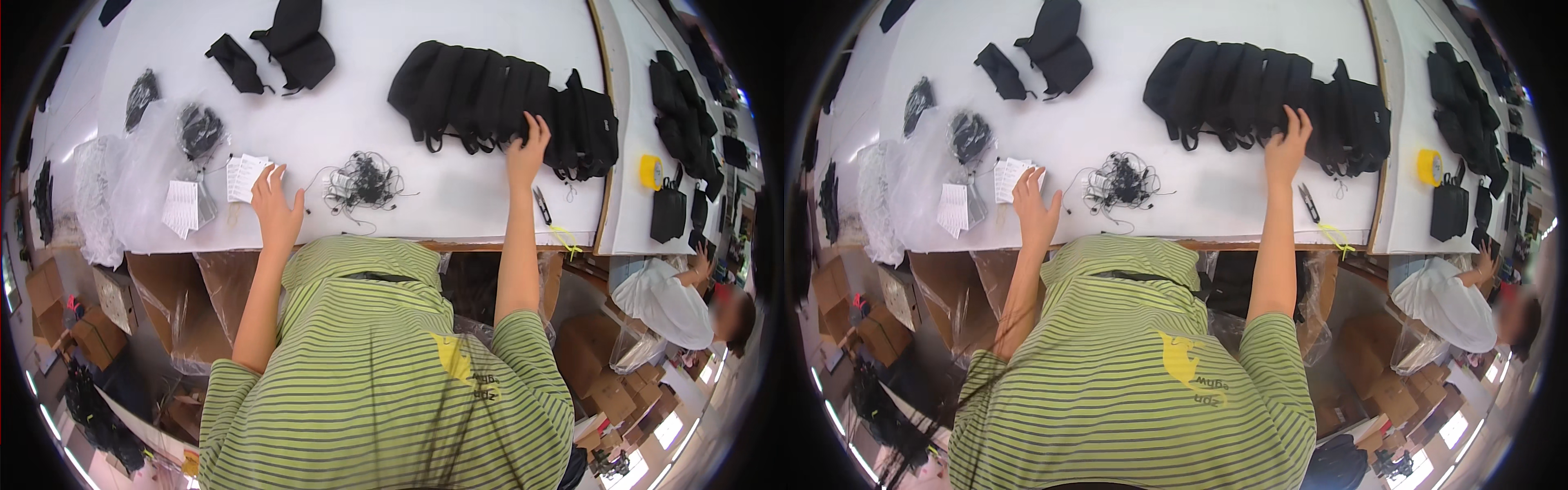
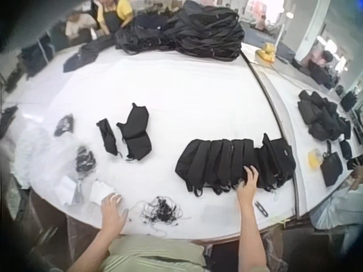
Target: Assembling soft sunglasses cases by attaching small components and checking quality.
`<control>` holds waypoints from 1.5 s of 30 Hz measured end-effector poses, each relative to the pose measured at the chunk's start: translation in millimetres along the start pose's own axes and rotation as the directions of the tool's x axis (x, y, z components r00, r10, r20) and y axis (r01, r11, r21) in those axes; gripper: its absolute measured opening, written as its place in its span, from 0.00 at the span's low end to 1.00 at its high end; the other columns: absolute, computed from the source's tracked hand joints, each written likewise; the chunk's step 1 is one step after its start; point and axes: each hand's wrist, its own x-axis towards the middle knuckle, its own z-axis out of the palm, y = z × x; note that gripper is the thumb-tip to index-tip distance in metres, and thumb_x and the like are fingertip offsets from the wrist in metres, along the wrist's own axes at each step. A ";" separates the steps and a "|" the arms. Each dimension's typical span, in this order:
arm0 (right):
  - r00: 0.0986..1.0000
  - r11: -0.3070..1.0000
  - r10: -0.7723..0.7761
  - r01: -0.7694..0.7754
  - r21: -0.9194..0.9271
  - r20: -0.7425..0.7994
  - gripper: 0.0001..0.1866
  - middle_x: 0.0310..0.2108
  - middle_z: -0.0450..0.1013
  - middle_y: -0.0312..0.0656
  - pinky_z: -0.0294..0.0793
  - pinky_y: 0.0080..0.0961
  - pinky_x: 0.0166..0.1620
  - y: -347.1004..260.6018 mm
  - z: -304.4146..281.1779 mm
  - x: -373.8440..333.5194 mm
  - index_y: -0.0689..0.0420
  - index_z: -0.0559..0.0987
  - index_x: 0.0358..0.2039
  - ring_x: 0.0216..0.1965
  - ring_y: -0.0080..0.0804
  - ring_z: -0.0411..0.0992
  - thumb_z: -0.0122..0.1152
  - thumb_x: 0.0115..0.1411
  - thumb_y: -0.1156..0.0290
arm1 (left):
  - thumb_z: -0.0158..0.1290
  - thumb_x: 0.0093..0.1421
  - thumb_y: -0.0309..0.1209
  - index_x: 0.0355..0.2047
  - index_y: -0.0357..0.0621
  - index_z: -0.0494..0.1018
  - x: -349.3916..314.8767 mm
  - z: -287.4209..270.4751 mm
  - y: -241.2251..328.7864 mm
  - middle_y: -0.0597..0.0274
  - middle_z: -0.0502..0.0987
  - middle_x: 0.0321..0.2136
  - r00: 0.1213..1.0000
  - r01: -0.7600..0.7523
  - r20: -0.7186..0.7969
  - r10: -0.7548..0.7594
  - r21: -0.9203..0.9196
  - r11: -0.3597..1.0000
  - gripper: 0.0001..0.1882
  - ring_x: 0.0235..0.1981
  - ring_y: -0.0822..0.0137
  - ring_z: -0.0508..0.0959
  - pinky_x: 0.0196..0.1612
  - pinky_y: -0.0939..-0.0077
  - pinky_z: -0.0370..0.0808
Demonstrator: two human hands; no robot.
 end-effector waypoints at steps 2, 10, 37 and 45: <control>0.991 0.985 -0.036 0.013 -0.170 -0.129 0.28 0.54 0.61 0.50 0.63 0.35 0.55 -4.3 -3.3 -0.5 0.53 0.72 0.51 0.53 0.48 0.63 0.50 0.46 0.84 | 0.56 0.53 0.31 0.50 0.43 0.67 -4.1 5.8 -11.7 0.53 0.62 0.54 0.999 -0.019 0.048 0.014 0.111 0.994 0.23 0.57 0.49 0.59 0.59 0.54 0.55; 0.792 0.958 0.027 -0.195 0.210 0.610 0.10 0.33 0.68 0.38 0.68 0.30 0.36 -102.1 6.6 -95.5 0.54 0.74 0.36 0.34 0.34 0.69 0.59 0.51 0.76 | 0.61 0.49 0.38 0.35 0.48 0.72 -19.1 22.4 -12.4 0.61 0.68 0.42 0.997 -0.066 0.062 0.052 0.257 0.964 0.15 0.48 0.56 0.64 0.50 0.59 0.58; 0.492 0.079 0.081 -0.870 0.486 0.867 0.15 0.16 0.66 0.30 0.56 0.11 0.22 -216.9 8.5 -98.4 0.58 0.77 0.32 0.18 0.15 0.60 0.48 0.66 0.61 | 0.61 0.51 0.33 0.32 0.39 0.77 -30.6 -30.6 -0.5 0.59 0.78 0.32 0.891 0.233 0.452 0.036 -0.524 0.819 0.11 0.32 0.70 0.74 0.38 0.74 0.70; 0.443 0.283 0.007 -0.861 0.423 0.896 0.16 0.10 0.60 0.31 0.53 0.14 0.18 -219.6 -21.4 -93.4 0.58 0.75 0.31 0.13 0.15 0.57 0.44 0.67 0.61 | 0.63 0.49 0.43 0.51 0.38 0.67 14.9 -17.6 -82.7 0.48 0.62 0.54 0.983 0.055 -0.184 0.011 0.354 0.933 0.33 0.53 0.47 0.62 0.55 0.57 0.60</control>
